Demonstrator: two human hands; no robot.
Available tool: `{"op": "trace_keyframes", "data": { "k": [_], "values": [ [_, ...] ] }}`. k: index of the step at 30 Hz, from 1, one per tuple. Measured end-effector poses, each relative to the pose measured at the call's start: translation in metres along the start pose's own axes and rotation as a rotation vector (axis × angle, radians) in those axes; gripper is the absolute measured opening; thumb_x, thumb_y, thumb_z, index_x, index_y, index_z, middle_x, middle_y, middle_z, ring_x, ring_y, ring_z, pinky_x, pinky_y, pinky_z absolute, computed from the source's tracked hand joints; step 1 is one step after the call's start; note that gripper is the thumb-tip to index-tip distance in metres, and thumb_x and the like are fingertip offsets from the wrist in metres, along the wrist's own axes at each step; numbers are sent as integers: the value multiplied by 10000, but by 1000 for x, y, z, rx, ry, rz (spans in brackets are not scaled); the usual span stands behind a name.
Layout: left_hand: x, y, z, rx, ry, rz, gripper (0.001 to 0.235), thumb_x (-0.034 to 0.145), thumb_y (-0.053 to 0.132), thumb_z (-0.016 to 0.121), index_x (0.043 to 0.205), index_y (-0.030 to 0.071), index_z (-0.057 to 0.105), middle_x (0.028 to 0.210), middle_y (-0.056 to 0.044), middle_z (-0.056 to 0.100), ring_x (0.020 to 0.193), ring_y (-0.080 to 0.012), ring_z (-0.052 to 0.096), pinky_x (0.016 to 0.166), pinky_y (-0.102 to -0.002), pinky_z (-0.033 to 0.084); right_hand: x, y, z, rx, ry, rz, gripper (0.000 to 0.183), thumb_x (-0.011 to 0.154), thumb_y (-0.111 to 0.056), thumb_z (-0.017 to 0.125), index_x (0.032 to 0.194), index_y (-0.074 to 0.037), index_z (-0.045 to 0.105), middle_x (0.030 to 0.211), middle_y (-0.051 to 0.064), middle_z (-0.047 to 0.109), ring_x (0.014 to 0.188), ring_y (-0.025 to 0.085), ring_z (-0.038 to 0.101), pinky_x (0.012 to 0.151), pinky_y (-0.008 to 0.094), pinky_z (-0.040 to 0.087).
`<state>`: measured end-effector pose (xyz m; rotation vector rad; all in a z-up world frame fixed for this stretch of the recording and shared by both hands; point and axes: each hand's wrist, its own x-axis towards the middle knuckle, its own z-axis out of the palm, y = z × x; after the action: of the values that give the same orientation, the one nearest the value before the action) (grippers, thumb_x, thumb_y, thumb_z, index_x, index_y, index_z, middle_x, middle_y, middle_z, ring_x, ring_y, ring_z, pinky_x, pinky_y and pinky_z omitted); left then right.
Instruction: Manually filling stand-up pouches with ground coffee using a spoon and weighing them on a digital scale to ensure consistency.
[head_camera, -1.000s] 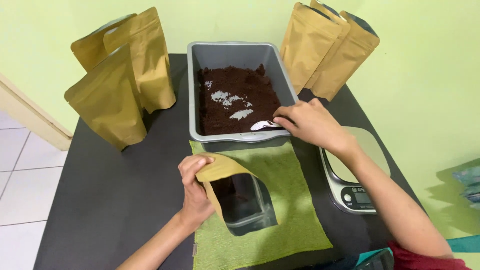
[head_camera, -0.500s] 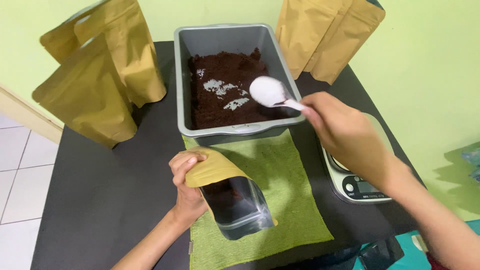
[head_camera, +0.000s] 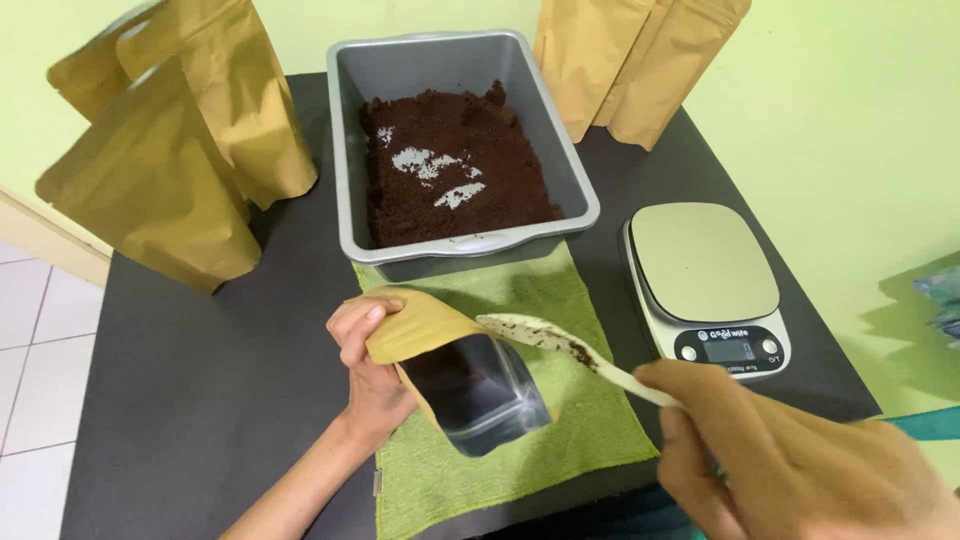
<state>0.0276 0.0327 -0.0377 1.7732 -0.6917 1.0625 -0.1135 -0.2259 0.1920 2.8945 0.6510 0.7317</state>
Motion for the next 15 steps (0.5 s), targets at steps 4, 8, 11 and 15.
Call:
{"op": "trace_keyframes", "data": {
  "k": [4, 8, 11, 15],
  "values": [
    [-1, 0, -2, -33, -15, -75, 749, 901, 221, 800, 1440, 158, 284, 1277, -119, 469, 1185, -258, 460, 1041, -393, 410, -16, -10, -8, -81, -603, 623, 366, 847, -386, 500, 1158, -576, 468, 476, -347, 572, 416, -35, 549, 514, 225, 443],
    [-3, -1, -2, 7, -38, -114, 780, 901, 329, 804, 1462, 157, 289, 1296, -99, 482, 1194, -247, 430, 1040, -366, 362, -11, -19, 6, 40, -353, 412, 294, 905, -353, 585, 1194, -353, 637, 754, -72, 527, 529, 147, 564, 435, 381, 493],
    [-1, 0, 0, 78, -36, -46, 722, 920, 222, 811, 1429, 169, 302, 1281, -71, 505, 1142, -243, 527, 1023, -403, 322, -9, -17, 19, 103, -614, 83, 627, 850, -401, 662, 1442, -339, 463, 1383, -102, 558, 850, 187, 780, 438, 457, 695],
    [-4, -2, 2, 83, -22, 30, 776, 890, 356, 843, 1436, 164, 326, 1292, -64, 507, 1165, -226, 520, 1041, -419, 345, 41, -35, 37, 128, -206, -383, 405, 863, 18, 572, 1265, 61, 570, 970, 84, 625, 747, 214, 657, 467, 311, 610]
  ]
}}
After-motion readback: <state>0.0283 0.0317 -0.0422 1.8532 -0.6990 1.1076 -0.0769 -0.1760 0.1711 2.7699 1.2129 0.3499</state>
